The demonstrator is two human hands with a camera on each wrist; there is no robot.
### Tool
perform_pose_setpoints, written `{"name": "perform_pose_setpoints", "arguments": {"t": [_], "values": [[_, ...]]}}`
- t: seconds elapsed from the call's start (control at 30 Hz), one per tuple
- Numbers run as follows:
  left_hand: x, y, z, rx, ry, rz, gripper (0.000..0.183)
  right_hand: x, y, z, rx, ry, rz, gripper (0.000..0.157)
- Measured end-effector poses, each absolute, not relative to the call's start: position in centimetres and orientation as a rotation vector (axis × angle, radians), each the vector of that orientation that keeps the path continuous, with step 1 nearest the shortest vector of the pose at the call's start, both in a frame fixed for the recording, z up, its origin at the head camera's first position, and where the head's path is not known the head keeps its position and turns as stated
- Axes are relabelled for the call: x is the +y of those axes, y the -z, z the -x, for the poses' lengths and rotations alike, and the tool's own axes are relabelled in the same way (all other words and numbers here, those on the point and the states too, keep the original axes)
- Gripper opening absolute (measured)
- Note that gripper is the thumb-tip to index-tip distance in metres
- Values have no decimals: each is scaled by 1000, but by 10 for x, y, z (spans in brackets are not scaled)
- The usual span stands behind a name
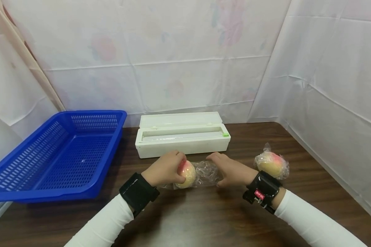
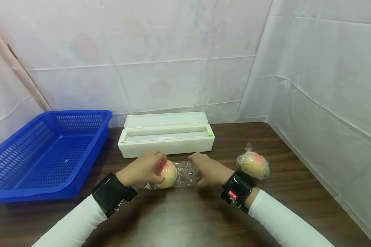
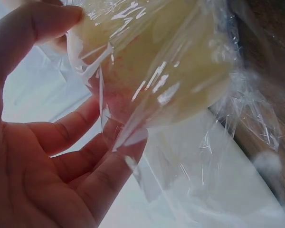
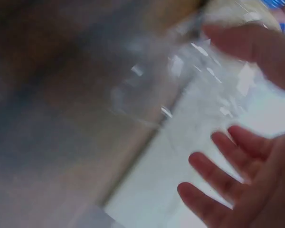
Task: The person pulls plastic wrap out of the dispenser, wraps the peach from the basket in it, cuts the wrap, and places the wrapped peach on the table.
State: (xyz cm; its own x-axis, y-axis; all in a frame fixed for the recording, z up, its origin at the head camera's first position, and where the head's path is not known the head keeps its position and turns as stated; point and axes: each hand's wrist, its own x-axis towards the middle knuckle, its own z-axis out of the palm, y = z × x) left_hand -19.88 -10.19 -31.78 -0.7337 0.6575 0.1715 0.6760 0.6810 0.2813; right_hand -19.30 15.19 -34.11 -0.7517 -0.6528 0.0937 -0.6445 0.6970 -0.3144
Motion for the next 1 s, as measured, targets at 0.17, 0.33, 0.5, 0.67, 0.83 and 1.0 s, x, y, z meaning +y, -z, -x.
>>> {"name": "perform_pose_setpoints", "arguments": {"t": [0.17, 0.33, 0.5, 0.67, 0.83, 1.0], "values": [[-102, 317, 199, -2815, 483, 1128, 45, 150, 359, 197, 2929, 481, 1083, 69], [-101, 318, 200, -2812, 488, 1133, 45, 148, 364, 199, 2988, 459, 1100, 35], [-102, 318, 200, -2803, 471, 1140, 45, 146, 350, 200, 3017, 602, 1045, 16], [-102, 317, 200, -2815, 466, 1114, 46, 137, 329, 199, 3006, 856, 1022, 11], [-102, 317, 201, -2834, 478, 1103, 47, 118, 318, 193, 2933, 1058, 1056, 10], [-100, 318, 201, -2842, 476, 1115, 50, 100, 315, 184, 2860, 1218, 1049, 11]]}}
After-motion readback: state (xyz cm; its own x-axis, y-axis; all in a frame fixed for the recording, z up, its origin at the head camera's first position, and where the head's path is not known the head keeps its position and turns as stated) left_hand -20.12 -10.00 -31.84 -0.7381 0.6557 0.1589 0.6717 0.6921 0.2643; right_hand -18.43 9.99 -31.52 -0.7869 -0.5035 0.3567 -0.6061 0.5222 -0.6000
